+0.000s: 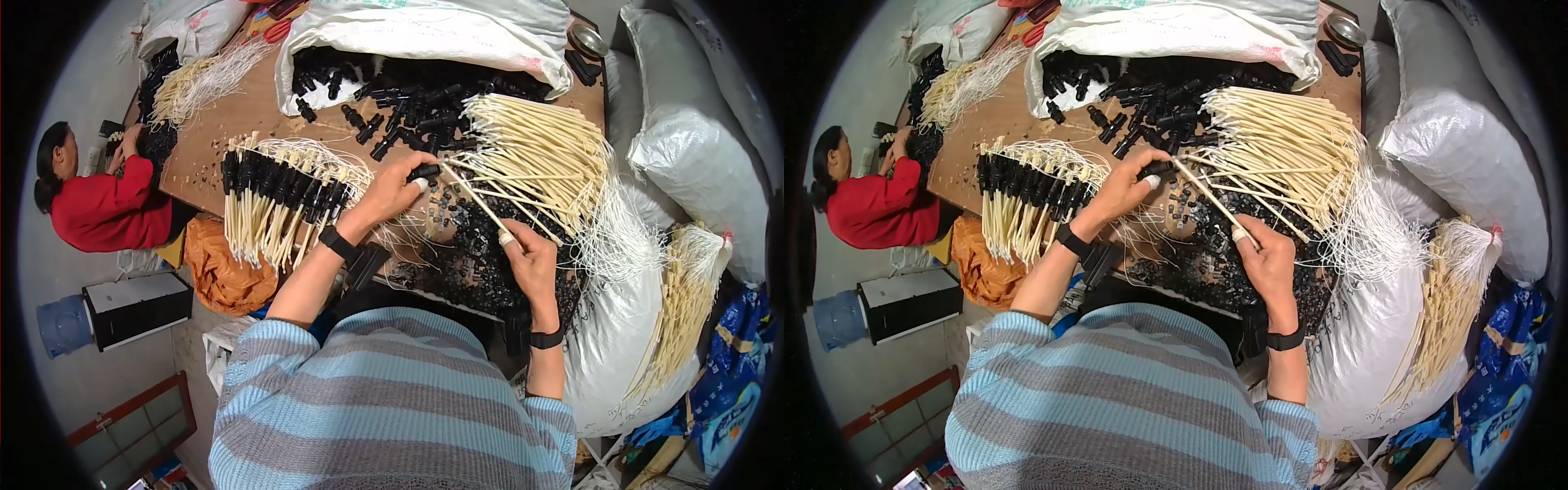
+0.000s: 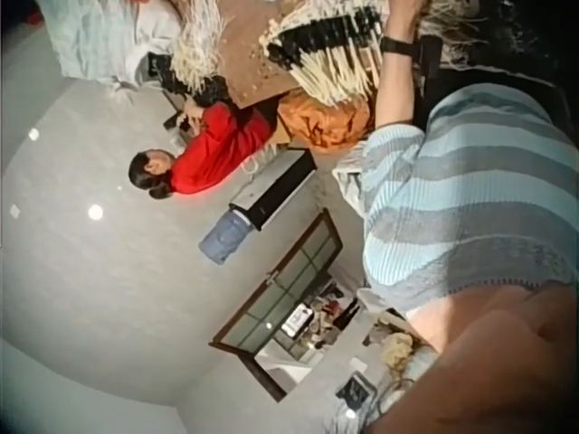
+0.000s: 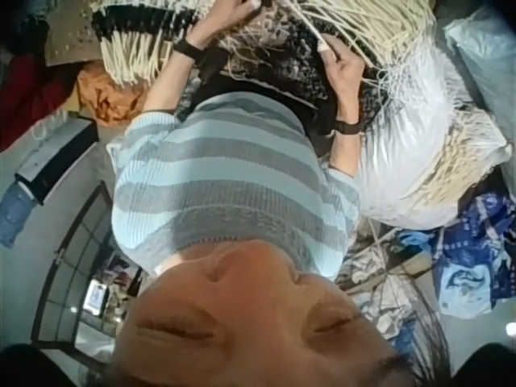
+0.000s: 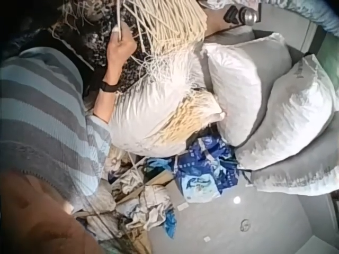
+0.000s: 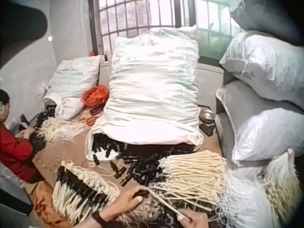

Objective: The person assembles components by hand, picking up a black plastic part and a white corded tube, fitting them together, and then sliding a small white ring over the connection. They repeat this process for each assembly, placing the finished pieces onto a growing pile on the table.

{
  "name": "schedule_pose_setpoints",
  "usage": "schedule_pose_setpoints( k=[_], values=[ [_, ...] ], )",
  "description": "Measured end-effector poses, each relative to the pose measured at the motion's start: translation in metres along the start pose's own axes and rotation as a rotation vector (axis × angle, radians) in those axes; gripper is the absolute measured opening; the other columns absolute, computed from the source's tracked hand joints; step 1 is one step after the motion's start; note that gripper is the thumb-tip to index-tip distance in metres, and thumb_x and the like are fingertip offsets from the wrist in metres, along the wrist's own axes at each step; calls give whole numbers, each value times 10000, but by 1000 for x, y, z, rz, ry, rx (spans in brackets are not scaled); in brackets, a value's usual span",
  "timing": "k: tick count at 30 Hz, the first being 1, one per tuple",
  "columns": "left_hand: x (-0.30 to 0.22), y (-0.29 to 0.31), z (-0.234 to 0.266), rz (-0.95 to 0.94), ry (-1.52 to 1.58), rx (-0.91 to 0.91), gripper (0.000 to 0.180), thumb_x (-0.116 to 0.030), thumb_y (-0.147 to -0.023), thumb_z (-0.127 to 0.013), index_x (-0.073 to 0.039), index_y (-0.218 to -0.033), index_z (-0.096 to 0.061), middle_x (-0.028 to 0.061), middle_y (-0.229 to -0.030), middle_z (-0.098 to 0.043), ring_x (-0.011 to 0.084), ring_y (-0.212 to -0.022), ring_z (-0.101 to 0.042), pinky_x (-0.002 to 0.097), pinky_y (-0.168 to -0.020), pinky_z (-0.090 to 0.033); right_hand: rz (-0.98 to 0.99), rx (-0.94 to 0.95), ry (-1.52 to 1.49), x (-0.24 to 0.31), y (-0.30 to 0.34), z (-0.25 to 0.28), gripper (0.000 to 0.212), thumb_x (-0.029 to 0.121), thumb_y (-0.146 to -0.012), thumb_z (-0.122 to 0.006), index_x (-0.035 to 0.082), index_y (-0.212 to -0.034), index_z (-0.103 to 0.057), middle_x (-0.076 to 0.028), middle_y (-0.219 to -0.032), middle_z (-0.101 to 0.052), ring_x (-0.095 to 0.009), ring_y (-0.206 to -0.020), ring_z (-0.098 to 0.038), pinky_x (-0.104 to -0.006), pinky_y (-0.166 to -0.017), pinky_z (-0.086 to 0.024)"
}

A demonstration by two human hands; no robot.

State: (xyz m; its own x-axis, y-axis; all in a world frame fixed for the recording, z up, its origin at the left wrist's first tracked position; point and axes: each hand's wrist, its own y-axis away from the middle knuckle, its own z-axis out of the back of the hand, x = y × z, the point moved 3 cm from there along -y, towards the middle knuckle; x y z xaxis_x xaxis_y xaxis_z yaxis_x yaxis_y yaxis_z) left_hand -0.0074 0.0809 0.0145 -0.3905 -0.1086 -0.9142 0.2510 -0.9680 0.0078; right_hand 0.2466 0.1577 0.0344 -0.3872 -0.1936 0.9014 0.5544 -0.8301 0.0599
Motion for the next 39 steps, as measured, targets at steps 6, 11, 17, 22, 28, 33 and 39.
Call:
schedule_pose_setpoints(
  k=[6, 11, 17, 22, 28, 33, 39],
  values=[
    [-1, 8, -5, -532, -284, 231, 404, 70, -700, -578, -45, -1081, -647, 112, -985, -672, 282, -924, -605, 354, -832, -479, 377, 121, 420, 21, 5, -11, 194, 54, -792, -677, 38, -983, -708, -102, -673, -615, -241, -565, -589, -317, -542, -455],
    [-50, 17, -25, -644, -567, 102, 432, -28, -672, -698, -198, -1069, -672, 15, -761, -615, 186, -637, -602, 351, -548, -456, 398, -157, 461, 22, -4, -33, 354, 6, -716, -683, 67, -1059, -625, -146, -953, -615, -319, -757, -626, -379, -628, -492],
    [-25, 30, -13, -300, -538, -99, 269, -157, -786, -673, -145, -1050, -625, 62, -734, -614, 266, -654, -618, 339, -555, -490, 215, -87, -25, 9, -10, -6, 207, 140, -817, -697, 53, -691, -558, -119, -1172, -641, -138, -752, -623, -225, -572, -440],
    [3, 27, -17, 323, 29, -95, 250, -125, -825, -641, -46, -1061, -659, 101, -716, -662, 177, -606, -616, 313, -574, -478, 148, 218, -86, 46, 0, -18, 162, 62, -794, -732, 81, -947, -684, -34, -773, -661, -63, -655, -585, -244, -538, -442],
    [-18, 27, -27, 87, -107, -32, 287, -25, -712, -690, -11, -998, -680, 50, -749, -687, 56, -660, -594, 237, -598, -476, 87, 120, 159, 21, 3, -57, 145, 74, -786, -711, 68, -931, -702, -108, -677, -633, -159, -565, -609, -275, -530, -458],
    [-16, 34, -29, -92, -374, -117, 361, 8, -709, -615, -64, -1062, -645, 114, -975, -686, 257, -888, -664, 345, -777, -516, 348, -75, 316, 25, 2, -52, 122, 80, -775, -682, 63, -896, -690, -114, -595, -601, -247, -504, -602, -328, -486, -458],
    [-23, 35, -26, -130, -516, -41, 380, 45, -705, -567, -98, -1047, -649, 109, -972, -658, 324, -929, -619, 409, -771, -501, 329, -128, 288, 25, -1, -48, 130, 81, -761, -669, 71, -889, -691, -130, -627, -619, -286, -526, -614, -357, -483, -464]
  ],
)
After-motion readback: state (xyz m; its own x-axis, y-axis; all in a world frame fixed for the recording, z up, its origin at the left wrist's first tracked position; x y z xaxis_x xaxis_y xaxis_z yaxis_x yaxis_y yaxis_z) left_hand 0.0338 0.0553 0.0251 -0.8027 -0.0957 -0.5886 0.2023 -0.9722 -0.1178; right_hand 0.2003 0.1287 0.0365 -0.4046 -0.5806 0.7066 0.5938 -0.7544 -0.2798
